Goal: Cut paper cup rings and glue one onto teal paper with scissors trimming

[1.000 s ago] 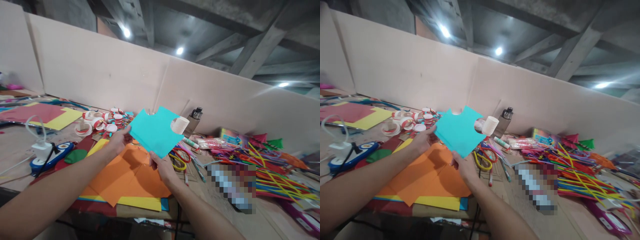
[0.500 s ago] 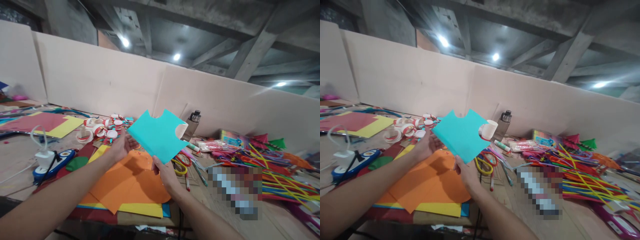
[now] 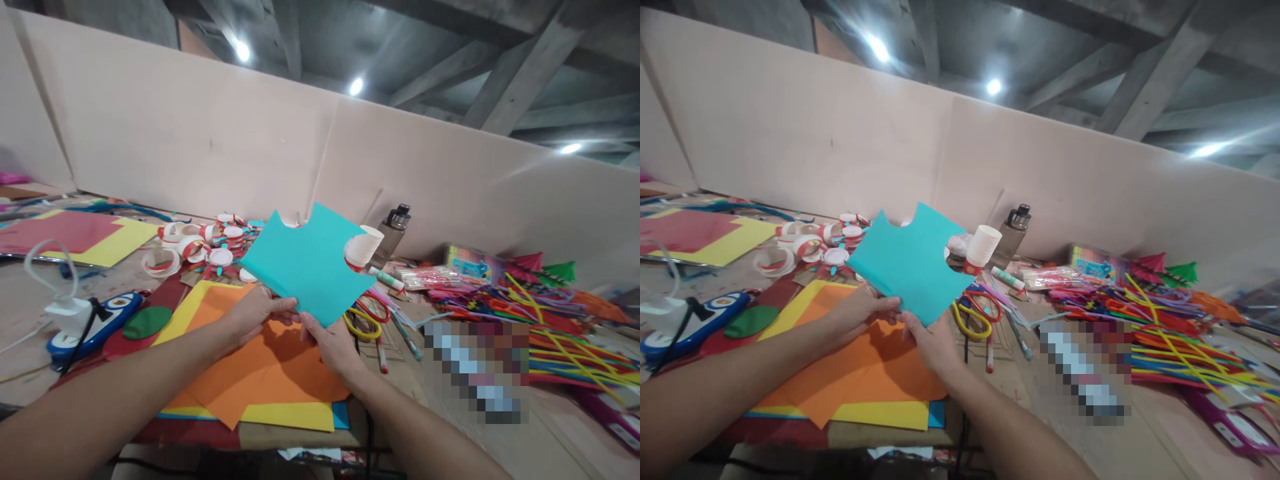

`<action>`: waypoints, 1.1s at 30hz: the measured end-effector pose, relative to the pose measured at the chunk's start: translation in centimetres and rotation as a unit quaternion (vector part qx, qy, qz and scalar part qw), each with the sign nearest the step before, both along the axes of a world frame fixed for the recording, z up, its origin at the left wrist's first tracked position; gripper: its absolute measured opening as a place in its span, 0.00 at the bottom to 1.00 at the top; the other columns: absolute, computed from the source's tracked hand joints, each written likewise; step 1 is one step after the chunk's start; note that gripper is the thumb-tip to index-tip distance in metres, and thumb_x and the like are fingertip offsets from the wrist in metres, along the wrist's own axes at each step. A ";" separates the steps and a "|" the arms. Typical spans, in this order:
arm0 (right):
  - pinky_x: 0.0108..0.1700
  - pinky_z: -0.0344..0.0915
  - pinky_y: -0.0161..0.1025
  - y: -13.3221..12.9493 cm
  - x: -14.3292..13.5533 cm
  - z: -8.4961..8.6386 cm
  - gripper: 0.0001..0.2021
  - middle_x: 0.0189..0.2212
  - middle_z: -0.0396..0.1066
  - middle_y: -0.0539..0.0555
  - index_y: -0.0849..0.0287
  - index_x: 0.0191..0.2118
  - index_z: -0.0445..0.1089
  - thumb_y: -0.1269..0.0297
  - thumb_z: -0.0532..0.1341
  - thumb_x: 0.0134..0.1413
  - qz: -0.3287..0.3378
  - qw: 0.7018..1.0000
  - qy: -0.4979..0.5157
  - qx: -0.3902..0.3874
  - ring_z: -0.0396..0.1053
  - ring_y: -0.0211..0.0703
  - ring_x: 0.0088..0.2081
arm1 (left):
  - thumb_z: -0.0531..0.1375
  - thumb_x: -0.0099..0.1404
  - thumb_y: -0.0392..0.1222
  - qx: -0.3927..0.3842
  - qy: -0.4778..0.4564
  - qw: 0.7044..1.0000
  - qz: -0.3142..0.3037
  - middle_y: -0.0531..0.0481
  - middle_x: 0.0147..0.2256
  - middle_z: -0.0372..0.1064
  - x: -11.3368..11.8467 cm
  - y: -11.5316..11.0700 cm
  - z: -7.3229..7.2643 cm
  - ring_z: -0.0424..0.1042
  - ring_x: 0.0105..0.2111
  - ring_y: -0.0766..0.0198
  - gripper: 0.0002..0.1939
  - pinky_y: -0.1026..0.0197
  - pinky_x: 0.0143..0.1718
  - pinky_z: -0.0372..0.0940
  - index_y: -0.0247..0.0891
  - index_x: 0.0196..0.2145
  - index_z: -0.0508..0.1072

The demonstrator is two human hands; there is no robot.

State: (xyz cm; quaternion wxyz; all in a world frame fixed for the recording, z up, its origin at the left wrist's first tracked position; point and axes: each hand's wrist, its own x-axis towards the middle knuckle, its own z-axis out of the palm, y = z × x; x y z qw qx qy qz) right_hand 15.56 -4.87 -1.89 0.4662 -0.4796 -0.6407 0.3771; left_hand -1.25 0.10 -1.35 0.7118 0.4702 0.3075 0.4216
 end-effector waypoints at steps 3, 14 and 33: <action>0.24 0.55 0.34 0.2 0.2 0.0 0.22 0.15 0.61 0.48 0.57 0.18 0.63 0.49 0.57 0.56 0.005 1.000 0.013 -0.001 0.58 0.34 0.19 | 0.75 0.40 0.53 -0.024 -0.017 0.999 0.018 0.44 0.25 0.77 0.0 0.0 0.4 0.76 0.24 0.64 0.23 0.67 0.27 0.68 0.30 0.25 0.78; 0.24 0.55 0.35 0.3 0.7 0.4 0.23 0.14 0.61 0.49 0.58 0.16 0.63 0.48 0.59 0.54 -0.003 0.999 0.029 -0.015 0.58 0.35 0.19 | 0.68 0.57 0.37 -0.048 -0.075 0.982 0.164 0.45 0.21 0.75 -2.1 2.6 1.6 0.76 0.22 0.62 0.12 0.63 0.26 0.72 0.31 0.21 0.71; 0.23 0.57 0.35 0.3 0.2 0.6 0.26 0.14 0.61 0.49 0.58 0.17 0.62 0.40 0.58 0.52 -0.035 0.999 0.016 0.007 0.58 0.35 0.19 | 0.71 0.51 0.50 0.085 0.008 0.996 0.007 0.46 0.29 0.77 0.8 0.4 -0.9 0.72 0.29 0.65 0.17 0.62 0.35 0.63 0.33 0.29 0.77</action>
